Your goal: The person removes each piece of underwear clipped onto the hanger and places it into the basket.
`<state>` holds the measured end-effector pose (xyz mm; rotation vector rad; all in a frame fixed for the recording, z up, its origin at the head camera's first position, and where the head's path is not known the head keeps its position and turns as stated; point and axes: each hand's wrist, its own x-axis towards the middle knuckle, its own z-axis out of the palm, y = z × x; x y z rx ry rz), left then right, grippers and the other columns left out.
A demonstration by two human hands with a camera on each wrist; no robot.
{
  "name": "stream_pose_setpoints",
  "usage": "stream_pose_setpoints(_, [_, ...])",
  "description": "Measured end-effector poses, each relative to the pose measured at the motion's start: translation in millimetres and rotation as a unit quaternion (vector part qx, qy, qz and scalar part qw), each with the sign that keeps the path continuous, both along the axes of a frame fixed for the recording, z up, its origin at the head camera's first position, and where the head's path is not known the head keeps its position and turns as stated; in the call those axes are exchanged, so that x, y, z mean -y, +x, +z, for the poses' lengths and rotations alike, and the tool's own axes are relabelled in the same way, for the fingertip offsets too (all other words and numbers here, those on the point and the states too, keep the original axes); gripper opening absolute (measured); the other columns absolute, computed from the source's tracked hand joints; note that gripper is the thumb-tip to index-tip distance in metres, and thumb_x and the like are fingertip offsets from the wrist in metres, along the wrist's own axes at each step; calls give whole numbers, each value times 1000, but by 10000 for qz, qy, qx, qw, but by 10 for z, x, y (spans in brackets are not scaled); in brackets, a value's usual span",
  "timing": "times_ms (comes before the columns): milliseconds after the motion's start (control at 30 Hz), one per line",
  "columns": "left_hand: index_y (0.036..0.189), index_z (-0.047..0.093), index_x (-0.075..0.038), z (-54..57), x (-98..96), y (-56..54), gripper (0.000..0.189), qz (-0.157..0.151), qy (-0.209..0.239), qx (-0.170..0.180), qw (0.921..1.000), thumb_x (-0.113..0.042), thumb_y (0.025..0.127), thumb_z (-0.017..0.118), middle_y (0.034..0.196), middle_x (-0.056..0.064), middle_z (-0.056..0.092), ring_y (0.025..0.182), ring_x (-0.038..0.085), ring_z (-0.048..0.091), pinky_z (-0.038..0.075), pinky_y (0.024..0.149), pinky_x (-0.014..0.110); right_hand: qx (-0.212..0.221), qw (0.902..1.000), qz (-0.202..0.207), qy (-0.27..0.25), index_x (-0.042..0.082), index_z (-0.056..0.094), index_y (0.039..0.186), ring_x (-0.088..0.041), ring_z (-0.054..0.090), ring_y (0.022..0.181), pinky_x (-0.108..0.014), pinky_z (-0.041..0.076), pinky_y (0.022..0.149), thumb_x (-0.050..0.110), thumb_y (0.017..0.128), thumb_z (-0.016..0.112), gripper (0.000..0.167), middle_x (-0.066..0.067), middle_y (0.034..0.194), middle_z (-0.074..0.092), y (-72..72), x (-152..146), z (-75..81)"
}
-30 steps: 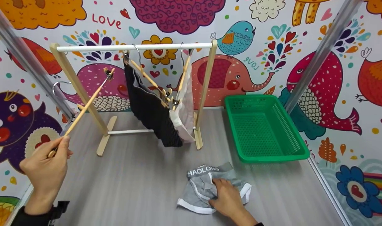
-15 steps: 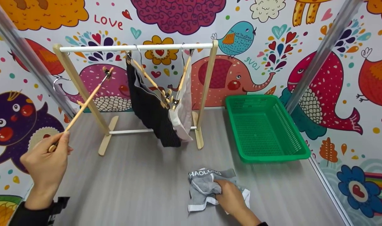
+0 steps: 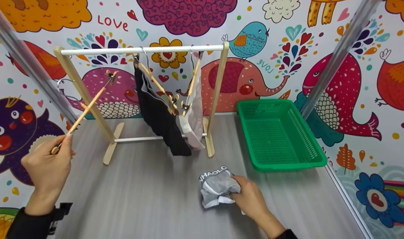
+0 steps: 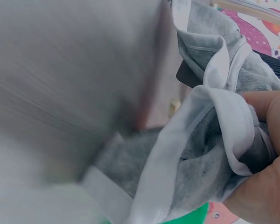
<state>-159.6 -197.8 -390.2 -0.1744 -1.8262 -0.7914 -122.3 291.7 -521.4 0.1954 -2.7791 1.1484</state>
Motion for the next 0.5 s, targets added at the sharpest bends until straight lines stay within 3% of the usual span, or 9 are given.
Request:
stream_pose_setpoints(300, [91, 79, 10, 112, -32, -71, 6, -60, -13, -107, 9999, 6, 89, 75, 74, 22, 72, 60, 31, 63, 36, 69, 2, -473, 9988, -102, 63, 4, 77, 117, -23, 69, 103, -39, 57, 87, -9, 73, 84, 48, -8, 110, 77, -61, -75, 319])
stream_pose_setpoints(500, [92, 79, 10, 198, -47, -143, 8, -32, -6, -180, 9998, 4, 90, 74, 73, 21, 72, 58, 27, 60, 35, 66, 3, -760, 9970, -120, 13, 2, 76, 119, -23, 69, 104, -24, 53, 88, -10, 74, 83, 47, -11, 112, 77, -106, -163, 503])
